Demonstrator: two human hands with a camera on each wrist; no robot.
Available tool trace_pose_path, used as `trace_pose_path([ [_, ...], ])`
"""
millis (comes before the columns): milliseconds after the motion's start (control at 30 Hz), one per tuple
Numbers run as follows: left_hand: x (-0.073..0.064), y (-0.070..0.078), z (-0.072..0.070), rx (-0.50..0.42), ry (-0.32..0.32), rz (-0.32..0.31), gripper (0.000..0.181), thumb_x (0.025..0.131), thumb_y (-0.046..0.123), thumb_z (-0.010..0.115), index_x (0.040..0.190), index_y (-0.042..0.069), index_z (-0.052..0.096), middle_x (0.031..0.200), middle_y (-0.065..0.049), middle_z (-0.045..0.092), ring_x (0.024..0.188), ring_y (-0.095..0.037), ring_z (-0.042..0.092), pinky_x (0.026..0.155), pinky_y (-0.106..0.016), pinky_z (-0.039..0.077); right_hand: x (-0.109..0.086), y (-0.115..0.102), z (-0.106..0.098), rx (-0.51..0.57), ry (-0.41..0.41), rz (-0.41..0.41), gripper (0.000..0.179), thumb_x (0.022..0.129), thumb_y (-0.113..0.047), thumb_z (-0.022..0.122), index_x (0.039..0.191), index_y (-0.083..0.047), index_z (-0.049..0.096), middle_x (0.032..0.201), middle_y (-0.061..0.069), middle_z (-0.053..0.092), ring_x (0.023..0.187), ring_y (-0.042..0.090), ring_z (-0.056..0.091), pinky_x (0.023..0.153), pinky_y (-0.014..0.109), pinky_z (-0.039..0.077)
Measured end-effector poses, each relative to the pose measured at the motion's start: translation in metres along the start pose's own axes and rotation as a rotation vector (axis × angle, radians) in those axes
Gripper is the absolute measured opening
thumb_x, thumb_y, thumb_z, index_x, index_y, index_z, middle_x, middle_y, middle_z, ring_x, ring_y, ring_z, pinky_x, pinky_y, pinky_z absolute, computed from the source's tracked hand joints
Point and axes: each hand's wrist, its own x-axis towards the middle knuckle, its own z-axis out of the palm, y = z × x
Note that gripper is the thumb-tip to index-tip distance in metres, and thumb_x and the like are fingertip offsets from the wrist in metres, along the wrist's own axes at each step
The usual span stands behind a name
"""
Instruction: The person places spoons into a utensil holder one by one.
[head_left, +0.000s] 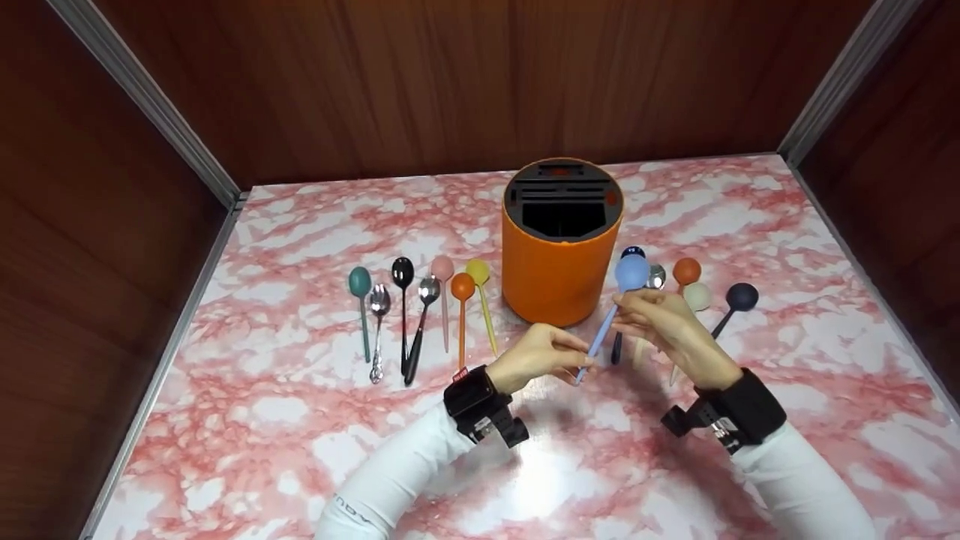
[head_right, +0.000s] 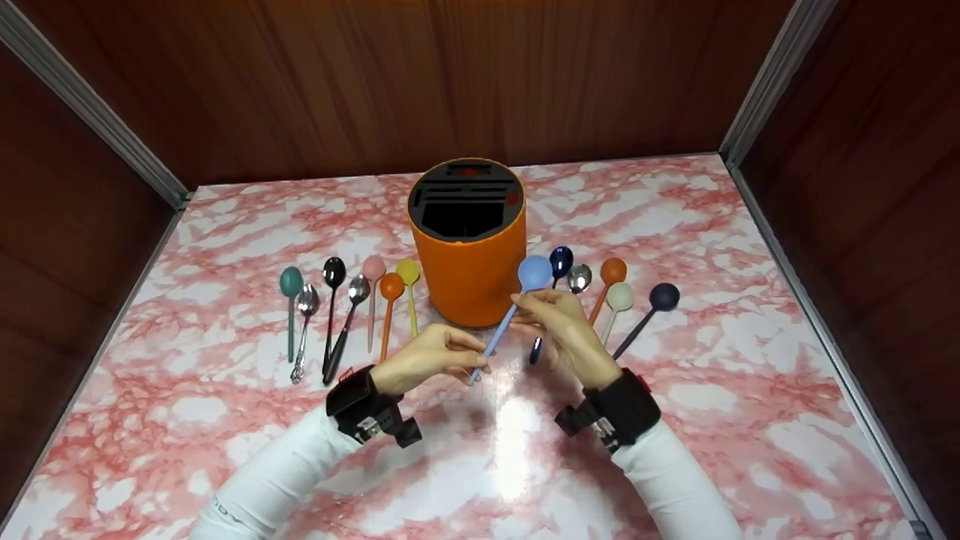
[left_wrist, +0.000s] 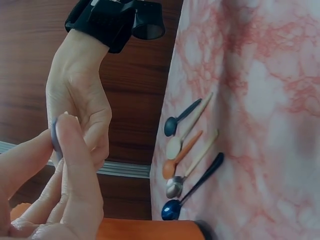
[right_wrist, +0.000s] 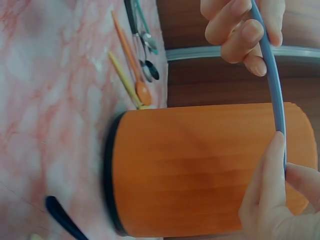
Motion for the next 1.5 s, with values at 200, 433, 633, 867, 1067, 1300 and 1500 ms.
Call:
trace_pose_path([
  [200,-0.005,0.015,-0.002,0.016,0.002,0.01,0.028,0.083,-0.003,0.062,0.109,-0.014,0.06,0.101,-0.031,0.065,0.06,-0.011,0.06,0.062,-0.026,0.06,0.002,-0.018,0.006,-0.022,0.02,0.017,0.021,0.092,-0.02,0.057,0.101,-0.001,0.055,0.093,0.0,0.058,0.084,0.009,0.064,0.086,0.023,0.056],
  [433,-0.006,0.033,-0.005,-0.001,-0.012,-0.002,0.028,0.084,-0.003,0.062,0.109,-0.013,0.06,0.101,-0.029,0.065,0.063,-0.012,0.061,0.06,-0.023,0.058,0.003,-0.036,0.01,-0.107,0.046,0.039,0.034,0.091,-0.025,0.058,0.108,0.004,0.049,0.098,0.004,0.051,0.09,0.01,0.062,0.088,0.022,0.055],
  [633,-0.007,0.042,-0.008,0.01,-0.024,-0.004,0.027,0.084,-0.002,0.062,0.109,-0.012,0.06,0.106,-0.033,0.062,0.065,-0.012,0.061,0.062,-0.023,0.059,0.004,-0.044,0.011,-0.108,0.044,0.035,0.036,0.091,-0.026,0.059,0.108,0.004,0.05,0.096,0.003,0.052,0.089,0.01,0.063,0.086,0.022,0.055],
  [867,-0.003,0.05,-0.01,0.035,-0.023,0.004,0.026,0.084,-0.001,0.063,0.107,-0.011,0.062,0.091,-0.021,0.069,0.062,-0.011,0.062,0.061,-0.022,0.058,0.006,-0.052,0.012,-0.079,0.054,0.044,0.031,0.091,-0.024,0.059,0.107,0.001,0.052,0.092,0.002,0.056,0.083,0.009,0.064,0.081,0.02,0.056],
  [1067,-0.002,0.06,-0.01,0.034,-0.005,-0.001,0.026,0.084,0.0,0.063,0.108,-0.01,0.062,0.081,-0.013,0.068,0.061,-0.011,0.061,0.059,-0.019,0.056,0.01,-0.062,0.014,-0.045,0.073,0.057,0.033,0.09,-0.023,0.06,0.108,0.003,0.049,0.091,0.001,0.056,0.08,0.007,0.063,0.081,0.018,0.056],
  [1300,-0.003,0.076,-0.012,0.073,0.014,0.001,0.026,0.086,0.005,0.063,0.11,-0.005,0.064,0.086,-0.012,0.07,0.056,-0.008,0.058,0.05,-0.015,0.047,0.012,-0.077,0.014,-0.02,0.068,0.028,0.024,0.089,-0.024,0.061,0.099,-0.003,0.055,0.091,0.002,0.056,0.08,0.008,0.063,0.078,0.018,0.056],
  [1500,0.0,0.088,-0.012,0.075,0.021,0.041,0.027,0.086,0.001,0.061,0.112,-0.009,0.061,0.107,-0.027,0.064,0.065,-0.009,0.061,0.067,-0.025,0.059,0.016,-0.089,0.015,0.026,0.087,0.012,0.028,0.087,-0.021,0.064,0.1,0.001,0.052,0.088,0.002,0.057,0.076,0.008,0.063,0.078,0.018,0.057],
])
